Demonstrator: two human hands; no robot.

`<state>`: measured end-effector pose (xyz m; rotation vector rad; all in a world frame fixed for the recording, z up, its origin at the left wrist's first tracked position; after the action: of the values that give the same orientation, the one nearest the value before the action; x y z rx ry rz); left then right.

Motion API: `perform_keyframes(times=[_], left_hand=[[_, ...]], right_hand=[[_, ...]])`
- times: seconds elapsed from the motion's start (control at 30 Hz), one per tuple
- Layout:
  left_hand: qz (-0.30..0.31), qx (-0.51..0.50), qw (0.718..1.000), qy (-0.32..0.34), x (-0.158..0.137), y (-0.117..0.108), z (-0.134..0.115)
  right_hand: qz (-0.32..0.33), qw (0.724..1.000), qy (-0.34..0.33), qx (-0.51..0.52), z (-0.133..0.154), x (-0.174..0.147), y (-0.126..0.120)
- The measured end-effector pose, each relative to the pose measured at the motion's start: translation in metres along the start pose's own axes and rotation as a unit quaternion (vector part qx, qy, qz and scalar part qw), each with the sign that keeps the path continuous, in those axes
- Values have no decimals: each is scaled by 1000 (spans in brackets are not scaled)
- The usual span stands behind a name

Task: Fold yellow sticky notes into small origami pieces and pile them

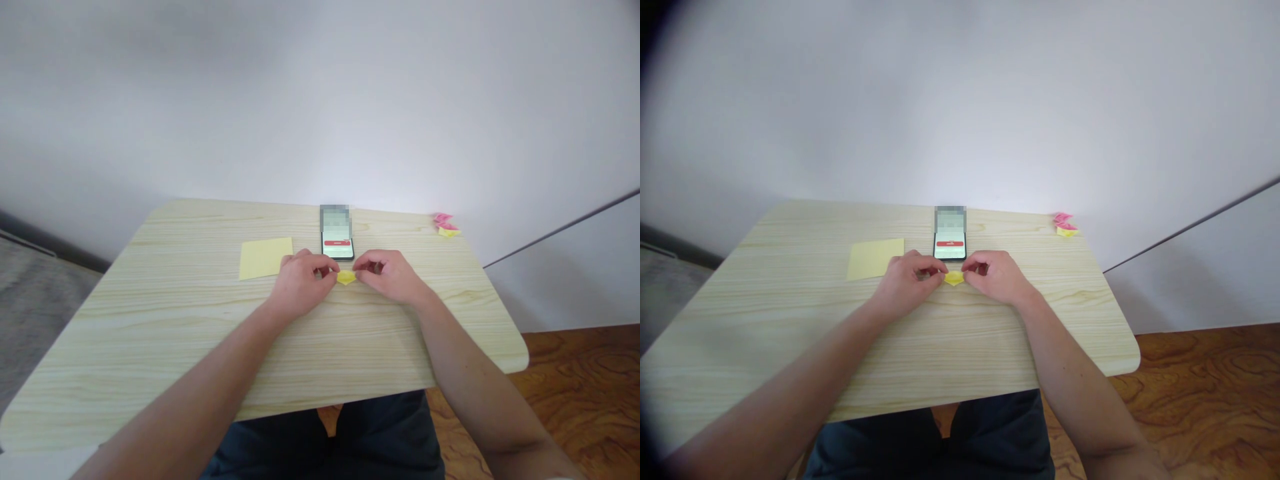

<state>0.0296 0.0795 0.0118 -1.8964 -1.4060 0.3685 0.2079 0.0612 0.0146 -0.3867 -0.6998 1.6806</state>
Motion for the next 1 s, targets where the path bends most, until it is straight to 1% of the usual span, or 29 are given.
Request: perform_keyframes(times=[0.13, 0.2, 0.37, 0.43, 0.63, 0.8, 0.87, 1.0], left_hand=[[-2, 0, 1000, 0, 1, -1, 1], [-14, -10, 1000, 0, 2, -4, 4], [-106, -48, 993, -9, 3, -19, 15], [-117, -50, 992, -7, 3, -21, 16], [-102, -28, 994, 6, 4, -18, 12], [-107, -31, 994, 15, 4, -20, 11], [-85, -33, 995, 33, 4, -17, 7], [-19, -23, 998, 56, 2, -7, -2]], right_hand=[[16, 1000, -12, -22, 4, -3, 1], [14, 999, -24, -37, 7, -4, 0], [5, 998, -37, -51, 9, -3, 1], [4, 998, -40, -51, 10, -3, 2], [-1, 997, -56, -51, 10, -3, 2], [-6, 995, -70, -73, 14, -3, 1], [-8, 994, -75, -84, 16, -4, 1], [-16, 992, -80, -95, 18, -4, 2]])
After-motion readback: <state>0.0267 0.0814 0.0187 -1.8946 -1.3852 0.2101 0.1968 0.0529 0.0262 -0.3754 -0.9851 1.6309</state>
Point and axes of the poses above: each hand's wrist, its own x-axis towards the middle knuckle, its own y-axis out of the palm, z = x × y, the point moved 8 cm from there along x, towards the middle knuckle, and after that the axes turned 1 degree about -z, right-handed, at the moved point
